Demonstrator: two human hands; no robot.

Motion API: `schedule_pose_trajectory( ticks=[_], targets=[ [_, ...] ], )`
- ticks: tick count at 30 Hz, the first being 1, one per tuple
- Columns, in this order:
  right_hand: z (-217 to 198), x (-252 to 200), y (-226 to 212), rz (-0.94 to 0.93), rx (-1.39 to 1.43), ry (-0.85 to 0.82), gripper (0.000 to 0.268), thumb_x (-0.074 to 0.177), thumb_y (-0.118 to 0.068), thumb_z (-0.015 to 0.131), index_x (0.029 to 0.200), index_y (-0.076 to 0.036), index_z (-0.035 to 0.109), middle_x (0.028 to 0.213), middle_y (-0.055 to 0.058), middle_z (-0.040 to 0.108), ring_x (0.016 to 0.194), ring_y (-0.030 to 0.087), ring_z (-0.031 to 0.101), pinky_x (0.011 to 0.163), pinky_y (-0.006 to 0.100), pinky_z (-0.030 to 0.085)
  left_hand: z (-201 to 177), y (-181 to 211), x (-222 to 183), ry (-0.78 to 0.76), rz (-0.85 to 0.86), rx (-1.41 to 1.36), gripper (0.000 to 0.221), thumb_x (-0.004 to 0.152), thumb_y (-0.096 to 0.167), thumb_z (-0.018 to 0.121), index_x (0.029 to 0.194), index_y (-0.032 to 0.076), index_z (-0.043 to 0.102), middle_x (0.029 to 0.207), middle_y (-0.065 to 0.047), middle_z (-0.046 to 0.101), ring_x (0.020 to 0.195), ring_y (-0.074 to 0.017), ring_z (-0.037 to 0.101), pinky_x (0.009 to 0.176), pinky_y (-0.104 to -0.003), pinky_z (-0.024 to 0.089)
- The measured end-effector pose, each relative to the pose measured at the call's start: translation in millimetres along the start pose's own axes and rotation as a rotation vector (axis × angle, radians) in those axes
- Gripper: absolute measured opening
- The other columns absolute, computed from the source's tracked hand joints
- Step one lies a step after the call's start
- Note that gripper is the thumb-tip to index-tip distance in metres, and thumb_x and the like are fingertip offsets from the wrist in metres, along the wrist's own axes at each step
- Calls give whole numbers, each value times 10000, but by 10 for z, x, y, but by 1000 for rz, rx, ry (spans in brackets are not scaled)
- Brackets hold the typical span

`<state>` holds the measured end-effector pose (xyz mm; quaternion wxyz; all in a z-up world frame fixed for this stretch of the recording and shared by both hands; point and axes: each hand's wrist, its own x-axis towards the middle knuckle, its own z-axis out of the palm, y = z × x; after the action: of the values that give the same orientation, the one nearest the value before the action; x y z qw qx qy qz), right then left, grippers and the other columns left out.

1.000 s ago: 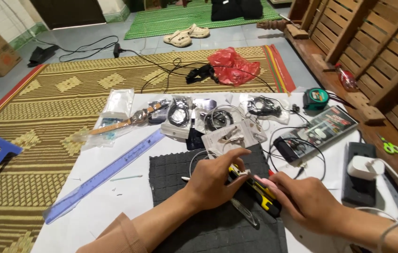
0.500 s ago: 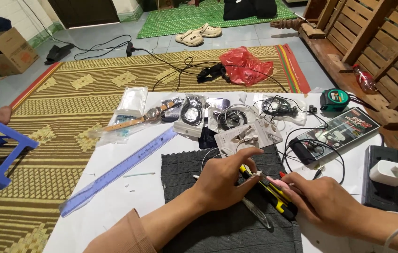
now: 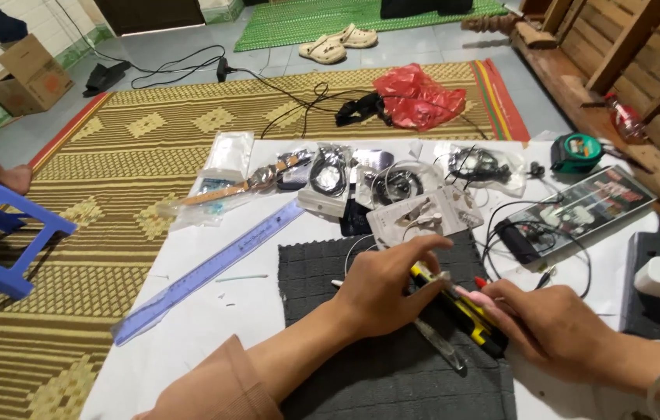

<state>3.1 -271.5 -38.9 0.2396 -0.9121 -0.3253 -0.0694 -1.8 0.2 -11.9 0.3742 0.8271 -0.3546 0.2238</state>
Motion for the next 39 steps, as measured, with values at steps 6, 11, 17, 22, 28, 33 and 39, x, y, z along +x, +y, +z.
schedule_pose_trajectory(
  ticks=[6, 11, 17, 22, 28, 33, 39],
  targets=[
    [38, 0, 42, 27, 16, -6, 183, 871, -276, 636, 1032, -212, 693, 521, -54, 797, 326, 150, 698, 371, 318, 512, -19, -5, -19, 34, -18, -5, 525, 889, 111, 809, 1350, 150, 561, 940, 42, 732, 535, -112, 576, 503, -262, 456],
    [28, 12, 33, 35, 38, 6, 177, 873, -260, 625, 1027, -200, 689, 476, -53, 785, 288, 139, 663, 354, 299, 497, -39, 0, -8, 26, -32, 2, 494, 903, 129, 792, 1338, 144, 557, 919, 40, 733, 539, -114, 589, 503, -258, 465],
    [59, -5, 76, 77, 58, -8, 228, 852, -229, 640, 1071, -212, 701, 525, -63, 833, 319, 116, 737, 359, 288, 532, -58, 23, -10, 21, -23, 1, 461, 923, 134, 765, 1335, 125, 559, 922, 36, 726, 552, -125, 605, 501, -264, 457],
    [28, 0, 50, 66, 56, -13, 227, 856, -238, 642, 1072, -219, 709, 483, -65, 797, 297, 125, 685, 354, 297, 506, -56, 42, -4, 13, 7, -5, 461, 918, 117, 776, 1331, 109, 573, 929, 30, 719, 550, -120, 587, 514, -270, 453],
    [-13, 20, -22, 34, 60, 11, 173, 867, -241, 648, 1018, -191, 714, 460, -45, 761, 286, 136, 644, 348, 296, 482, -61, 47, 0, -24, -11, -24, 511, 887, 102, 790, 1345, 102, 564, 950, 10, 757, 544, -130, 625, 504, -275, 487],
    [-84, 41, -88, -13, 119, -11, 216, 869, -233, 651, 1066, -196, 733, 472, -38, 771, 284, 131, 638, 344, 301, 469, -49, 49, 2, -20, -16, -29, 509, 885, 102, 802, 1334, 117, 563, 936, 36, 743, 530, -110, 602, 493, -264, 472],
    [-67, 32, -67, 8, 128, -25, 228, 878, -223, 632, 1084, -197, 726, 519, -34, 798, 301, 139, 660, 358, 299, 487, -54, 59, 13, -15, -8, -40, 500, 888, 93, 804, 1328, 108, 567, 929, 20, 751, 520, -106, 592, 480, -260, 472]
  ],
)
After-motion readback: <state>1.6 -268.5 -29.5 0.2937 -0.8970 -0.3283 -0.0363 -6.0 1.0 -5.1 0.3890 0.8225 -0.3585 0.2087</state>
